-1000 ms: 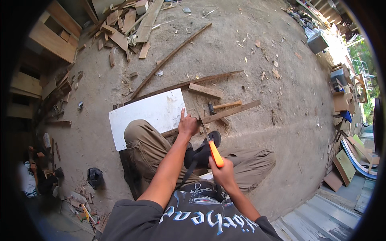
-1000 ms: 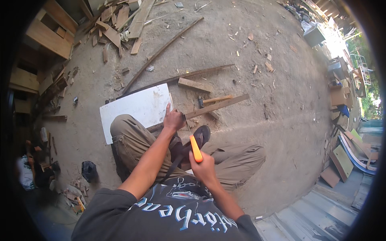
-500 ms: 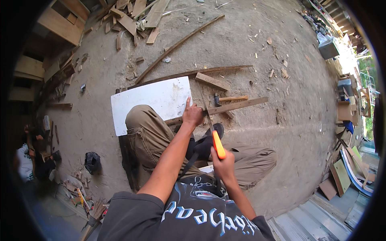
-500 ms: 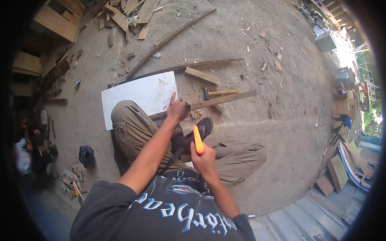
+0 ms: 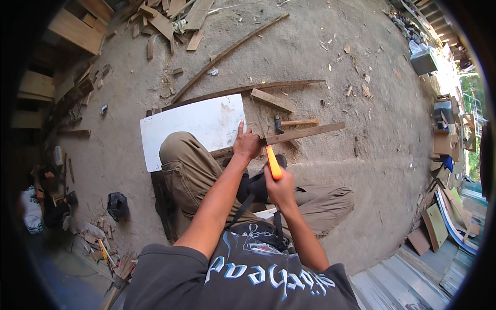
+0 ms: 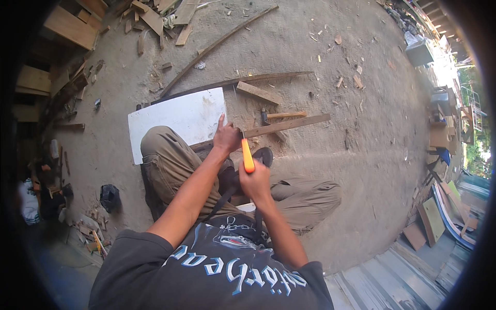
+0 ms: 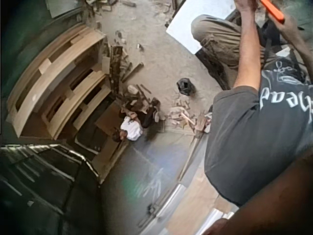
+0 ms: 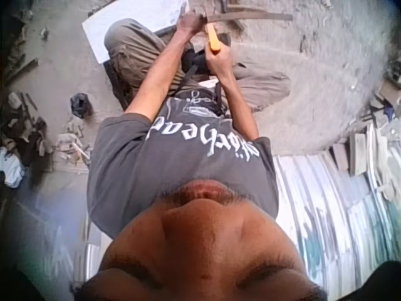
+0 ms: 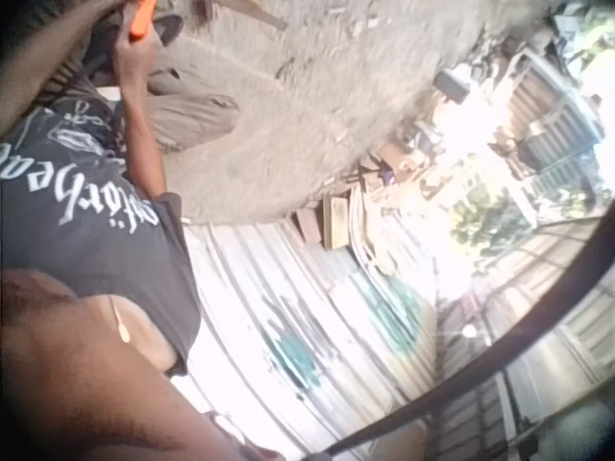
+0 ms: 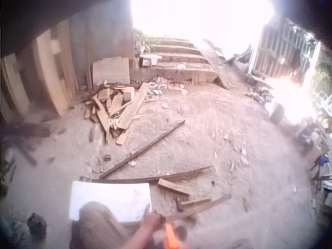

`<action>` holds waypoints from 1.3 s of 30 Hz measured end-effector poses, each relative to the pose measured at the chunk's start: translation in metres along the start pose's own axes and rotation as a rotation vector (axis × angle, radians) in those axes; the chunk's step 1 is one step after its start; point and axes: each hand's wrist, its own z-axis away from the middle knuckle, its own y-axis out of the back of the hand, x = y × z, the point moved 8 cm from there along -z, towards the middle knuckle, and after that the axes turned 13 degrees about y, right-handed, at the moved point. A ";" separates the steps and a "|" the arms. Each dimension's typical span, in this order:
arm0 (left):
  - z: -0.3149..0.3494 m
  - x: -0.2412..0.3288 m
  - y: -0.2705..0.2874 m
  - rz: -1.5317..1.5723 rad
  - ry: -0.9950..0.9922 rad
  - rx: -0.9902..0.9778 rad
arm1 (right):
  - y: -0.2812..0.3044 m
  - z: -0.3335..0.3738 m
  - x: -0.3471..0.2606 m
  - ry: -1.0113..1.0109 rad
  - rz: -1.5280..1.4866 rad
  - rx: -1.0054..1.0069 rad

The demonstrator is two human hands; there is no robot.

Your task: The person sits on the ground and uses a hand saw to cut a long wooden plank into smaller pieces. They position the wood on a white board, saw through it, and then inspect the cut pieces.

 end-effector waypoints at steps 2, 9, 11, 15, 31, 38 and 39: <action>-0.003 -0.007 -0.006 0.036 0.007 0.021 | 0.030 0.056 -0.018 -0.080 0.025 -0.048; -0.005 -0.008 -0.012 0.001 -0.004 0.093 | 0.045 0.057 -0.023 -0.095 -0.013 -0.024; -0.004 -0.003 -0.004 0.055 -0.016 0.085 | 0.012 -0.003 0.014 -0.017 -0.053 0.032; -0.009 0.002 0.013 0.038 -0.021 0.088 | 0.004 -0.028 0.004 0.027 -0.003 0.017; -0.004 -0.002 -0.007 0.013 0.020 0.048 | -0.001 -0.028 0.007 0.041 -0.006 0.004; -0.009 -0.010 -0.008 -0.019 0.038 0.034 | 0.060 0.110 -0.028 -0.161 -0.073 -0.042; -0.010 -0.011 -0.007 -0.001 0.035 0.058 | 0.062 0.114 -0.028 -0.173 -0.090 -0.030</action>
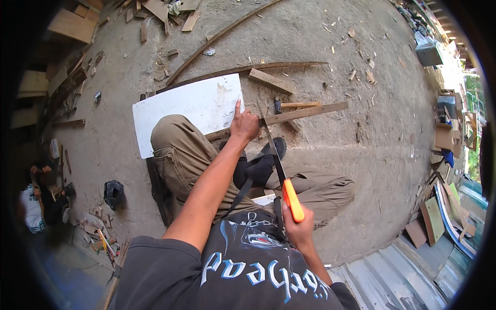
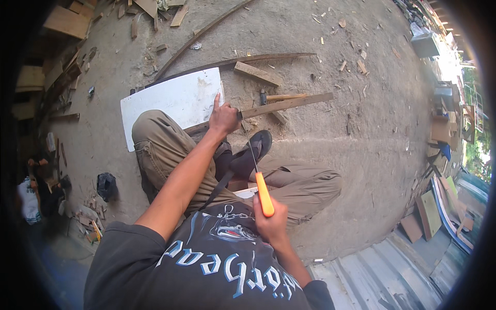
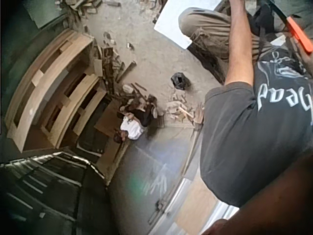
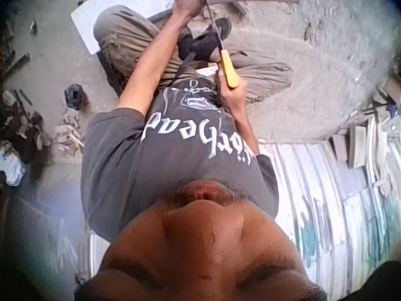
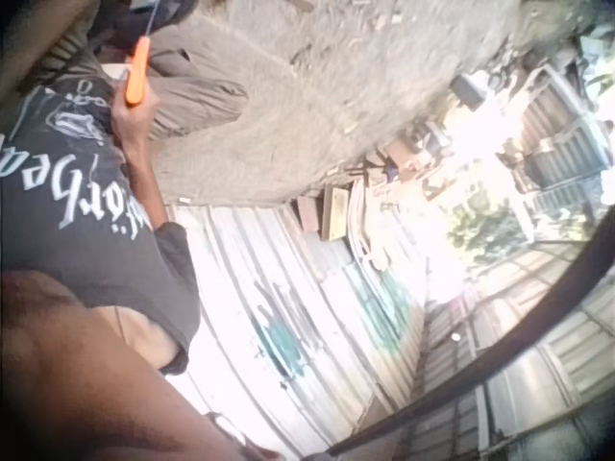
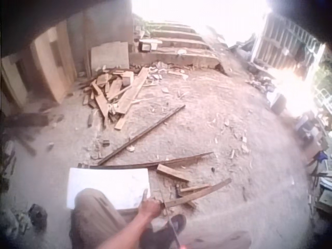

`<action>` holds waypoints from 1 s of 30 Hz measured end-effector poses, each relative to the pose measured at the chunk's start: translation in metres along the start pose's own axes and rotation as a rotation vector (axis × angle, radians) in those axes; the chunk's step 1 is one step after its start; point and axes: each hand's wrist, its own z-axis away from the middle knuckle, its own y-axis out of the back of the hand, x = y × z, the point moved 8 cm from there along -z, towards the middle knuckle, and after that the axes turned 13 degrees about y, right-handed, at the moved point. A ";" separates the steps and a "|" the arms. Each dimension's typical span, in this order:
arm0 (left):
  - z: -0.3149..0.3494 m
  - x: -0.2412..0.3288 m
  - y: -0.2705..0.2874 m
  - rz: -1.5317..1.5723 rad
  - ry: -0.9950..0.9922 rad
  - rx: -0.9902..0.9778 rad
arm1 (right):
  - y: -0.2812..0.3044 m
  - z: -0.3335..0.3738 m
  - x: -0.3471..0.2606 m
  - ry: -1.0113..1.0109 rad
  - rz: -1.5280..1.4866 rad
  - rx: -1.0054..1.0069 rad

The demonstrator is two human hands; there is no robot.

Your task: The person sits on the ground and uses a hand saw to cut a long wooden plank into smaller pieces. They position the wood on a white board, saw through it, and then inspect the cut pieces.

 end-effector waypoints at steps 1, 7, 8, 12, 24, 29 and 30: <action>-0.002 -0.002 0.002 0.017 -0.001 0.024 | -0.003 -0.022 0.005 0.055 0.011 0.018; -0.010 0.009 0.026 0.032 -0.023 -0.001 | -0.054 -0.160 0.005 0.230 0.102 0.058; -0.011 0.013 0.027 0.015 -0.023 -0.008 | -0.055 -0.153 0.013 0.248 0.107 0.053; -0.006 -0.002 0.012 -0.007 0.005 -0.005 | -0.028 -0.059 0.003 0.168 0.077 -0.019; -0.005 0.009 0.009 0.039 -0.026 -0.014 | -0.059 -0.156 0.027 0.159 0.099 0.034; 0.001 0.001 -0.010 0.007 0.003 -0.015 | -0.008 -0.033 -0.011 0.034 0.105 -0.038; 0.001 0.000 -0.007 0.007 -0.002 -0.017 | 0.005 -0.016 -0.020 -0.014 0.116 -0.064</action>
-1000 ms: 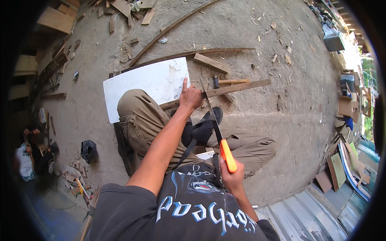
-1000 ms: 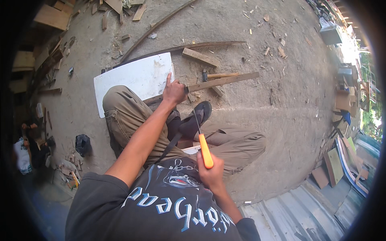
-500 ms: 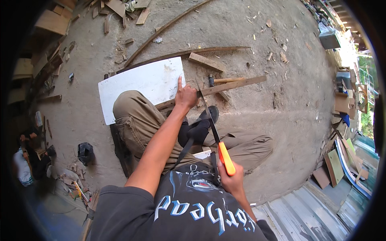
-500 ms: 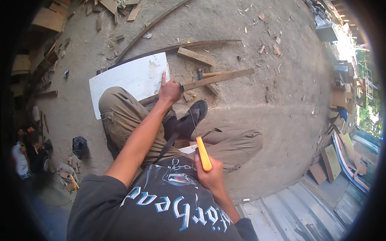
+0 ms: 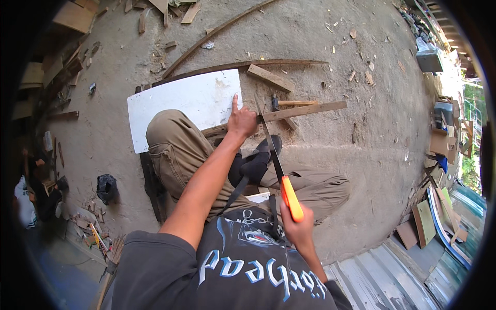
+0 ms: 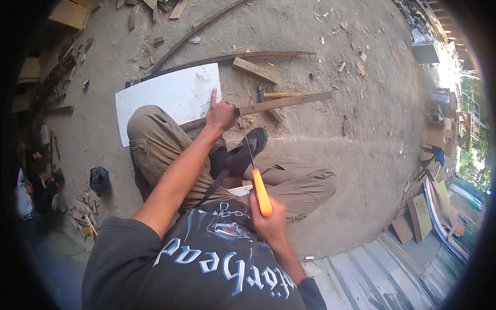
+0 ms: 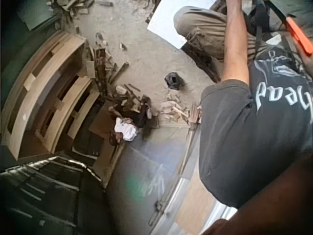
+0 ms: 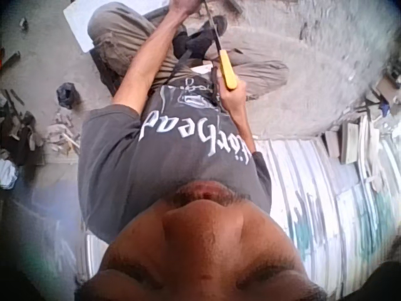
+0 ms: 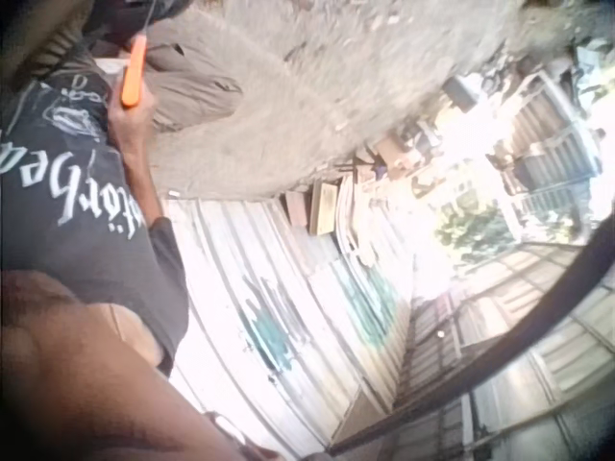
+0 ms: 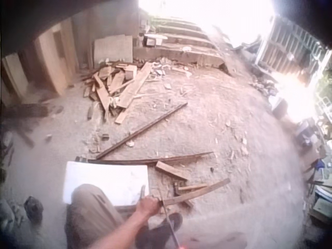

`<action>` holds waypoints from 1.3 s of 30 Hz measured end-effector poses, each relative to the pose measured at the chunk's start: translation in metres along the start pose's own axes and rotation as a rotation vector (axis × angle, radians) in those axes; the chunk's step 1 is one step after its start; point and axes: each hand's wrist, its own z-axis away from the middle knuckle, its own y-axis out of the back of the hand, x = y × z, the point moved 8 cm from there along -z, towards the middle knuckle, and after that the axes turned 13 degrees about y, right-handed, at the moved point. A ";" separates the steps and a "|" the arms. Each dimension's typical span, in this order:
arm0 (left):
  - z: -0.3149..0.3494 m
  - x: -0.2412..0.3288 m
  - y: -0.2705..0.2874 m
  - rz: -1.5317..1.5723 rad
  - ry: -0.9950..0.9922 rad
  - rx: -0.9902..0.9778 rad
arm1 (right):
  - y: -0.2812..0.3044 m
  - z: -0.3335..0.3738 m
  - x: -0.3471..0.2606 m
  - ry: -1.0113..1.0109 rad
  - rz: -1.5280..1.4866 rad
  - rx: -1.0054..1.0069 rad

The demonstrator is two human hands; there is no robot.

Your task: The person sits on the ground and uses a hand saw to cut a long wooden plank into smaller pieces. They position the wood on a white board, saw through it, and then inspect the cut pieces.

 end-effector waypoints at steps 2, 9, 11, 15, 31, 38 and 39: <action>-0.001 0.000 0.007 0.004 -0.005 0.006 | 0.008 0.003 -0.002 -0.006 -0.052 0.038; -0.003 0.011 0.017 0.019 -0.050 0.022 | -0.057 -0.177 0.035 0.210 -0.045 0.159; -0.005 0.007 0.019 0.080 -0.007 0.007 | -0.059 -0.143 0.029 0.241 0.047 0.094; -0.003 -0.001 0.013 0.037 0.021 0.011 | -0.011 -0.032 0.005 0.062 -0.036 -0.018; -0.005 -0.002 0.009 -0.029 0.022 0.025 | -0.024 -0.049 0.013 0.143 -0.037 0.012; -0.011 0.001 0.012 0.026 0.001 0.022 | -0.008 -0.071 0.024 0.100 -0.020 0.060; -0.005 0.002 0.011 0.038 -0.007 0.001 | -0.031 -0.109 0.029 0.037 -0.039 0.004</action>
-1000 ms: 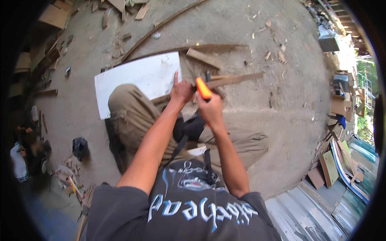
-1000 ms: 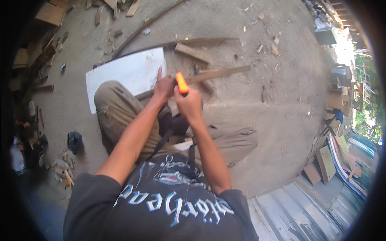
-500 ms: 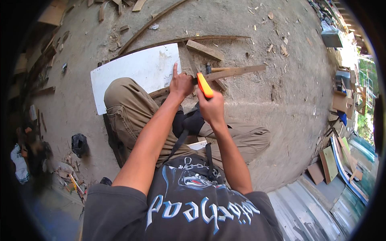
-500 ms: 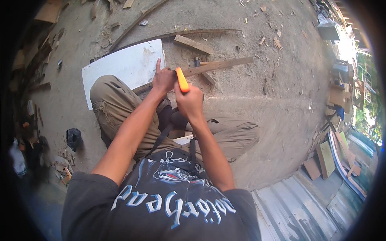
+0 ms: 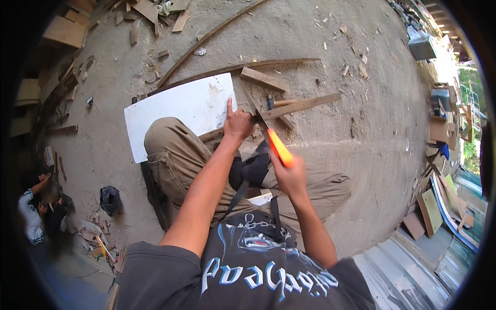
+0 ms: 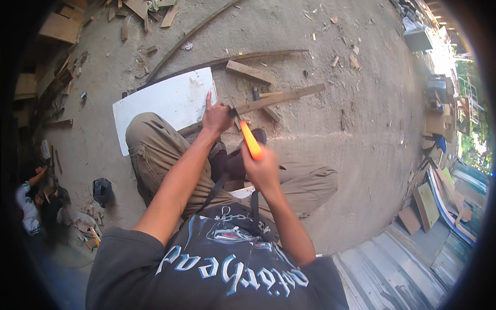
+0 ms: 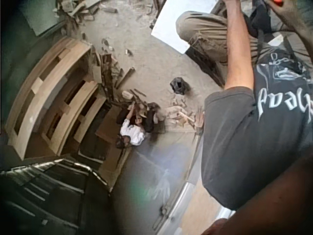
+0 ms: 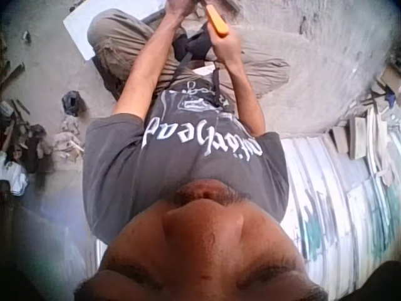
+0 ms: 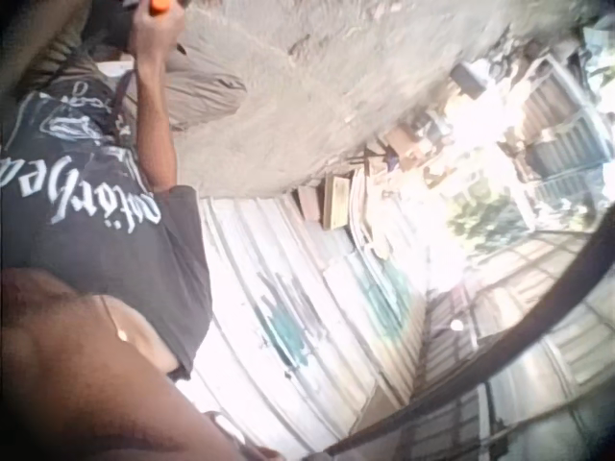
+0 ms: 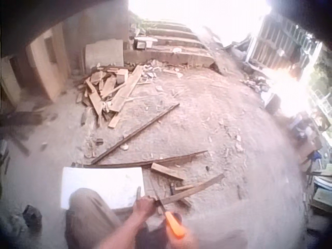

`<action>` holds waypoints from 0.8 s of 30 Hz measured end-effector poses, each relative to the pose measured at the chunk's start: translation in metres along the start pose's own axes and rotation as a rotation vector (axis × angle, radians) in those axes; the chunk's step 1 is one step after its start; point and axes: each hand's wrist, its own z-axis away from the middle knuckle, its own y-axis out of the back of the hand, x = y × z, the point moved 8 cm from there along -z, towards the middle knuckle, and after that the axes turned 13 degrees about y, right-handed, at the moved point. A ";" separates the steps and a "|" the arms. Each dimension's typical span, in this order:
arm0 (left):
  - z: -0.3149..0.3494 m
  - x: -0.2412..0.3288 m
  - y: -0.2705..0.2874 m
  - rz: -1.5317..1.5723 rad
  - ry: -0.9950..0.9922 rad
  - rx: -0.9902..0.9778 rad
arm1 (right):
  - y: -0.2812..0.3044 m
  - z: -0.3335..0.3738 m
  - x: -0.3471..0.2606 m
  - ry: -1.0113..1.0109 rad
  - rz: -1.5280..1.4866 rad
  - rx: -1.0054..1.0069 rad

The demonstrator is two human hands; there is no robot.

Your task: The person sits on the ground and uses a hand saw to cut a long wooden plank into smaller pieces. They position the wood on a white board, saw through it, and then inspect the cut pieces.

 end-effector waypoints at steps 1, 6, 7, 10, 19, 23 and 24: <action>0.000 0.004 0.004 -0.006 0.005 -0.019 | -0.014 -0.033 0.005 0.119 0.110 0.113; 0.004 0.004 -0.009 -0.032 -0.010 0.039 | -0.035 -0.041 0.011 0.187 0.097 0.123; 0.004 0.002 -0.004 -0.029 0.002 0.022 | -0.021 -0.021 0.008 0.156 0.072 0.079; 0.010 -0.003 -0.011 -0.032 0.037 0.016 | 0.017 0.063 -0.016 0.010 0.009 -0.025; 0.000 0.003 -0.005 -0.002 0.030 -0.008 | -0.016 -0.021 0.010 0.121 0.018 0.111; -0.012 0.001 0.002 -0.045 0.013 0.027 | -0.025 -0.025 0.008 0.174 0.079 0.093; -0.007 0.003 -0.003 -0.067 0.009 -0.008 | -0.020 -0.009 0.005 0.161 0.055 0.106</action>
